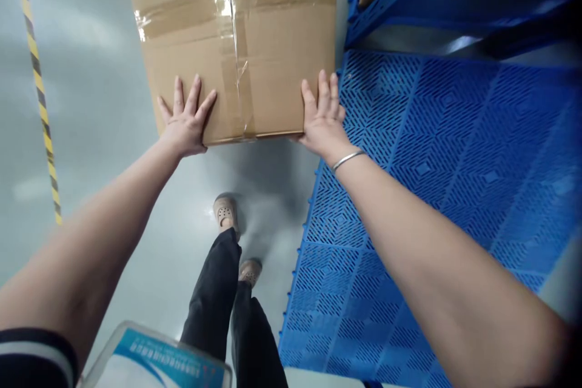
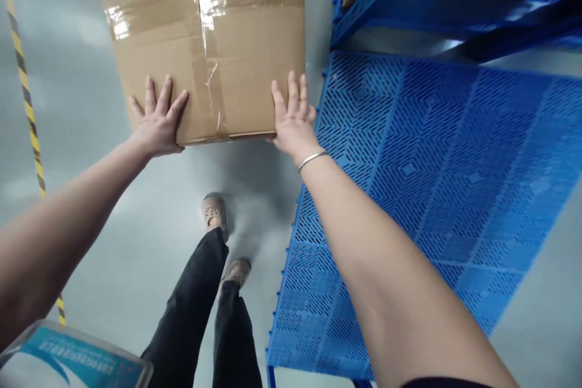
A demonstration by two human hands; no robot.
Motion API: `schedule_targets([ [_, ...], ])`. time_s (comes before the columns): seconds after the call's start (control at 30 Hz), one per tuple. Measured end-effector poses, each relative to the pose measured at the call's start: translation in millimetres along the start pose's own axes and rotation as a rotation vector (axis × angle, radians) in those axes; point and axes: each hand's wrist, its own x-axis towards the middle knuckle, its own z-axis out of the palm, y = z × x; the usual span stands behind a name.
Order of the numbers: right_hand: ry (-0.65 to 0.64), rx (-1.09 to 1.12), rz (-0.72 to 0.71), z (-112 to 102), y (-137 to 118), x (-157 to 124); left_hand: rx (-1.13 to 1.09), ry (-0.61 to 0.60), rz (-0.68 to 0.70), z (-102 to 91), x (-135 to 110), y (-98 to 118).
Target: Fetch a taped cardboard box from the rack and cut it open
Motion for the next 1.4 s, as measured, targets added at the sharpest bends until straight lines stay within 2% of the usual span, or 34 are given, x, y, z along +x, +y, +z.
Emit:
schedule_targets([
  [0.2,0.122,-0.152,0.025,24,5,14,0.121,0.172,-0.007,-6.6,1,16],
  [0.33,0.18,-0.153,0.038,38,-6,21,0.171,0.208,-0.028,-12.8,7,19],
  [0.47,0.227,-0.159,0.078,20,-27,16,0.099,0.153,-0.099,-22.8,13,25],
  [0.57,0.216,-0.138,0.106,-2,-41,9,0.087,0.017,-0.131,-38.9,14,34],
  [0.67,0.165,-0.109,0.127,-15,-48,5,-0.027,-0.11,-0.238,-53.2,13,41],
  [0.77,0.14,-0.108,0.12,-15,-44,9,-0.09,-0.112,-0.304,-56.9,14,43],
  [0.9,0.167,-0.095,0.094,-10,-35,18,-0.046,-0.113,-0.28,-52.1,21,39],
  [1.13,0.19,-0.091,0.163,-10,-37,21,-0.102,-0.085,-0.265,-55.4,21,37],
  [1.33,0.117,-0.144,0.198,-9,-38,23,-0.091,-0.023,-0.266,-53.6,21,37],
  [1.4,0.106,-0.155,0.202,-10,-38,21,-0.079,-0.041,-0.263,-51.2,22,36],
])
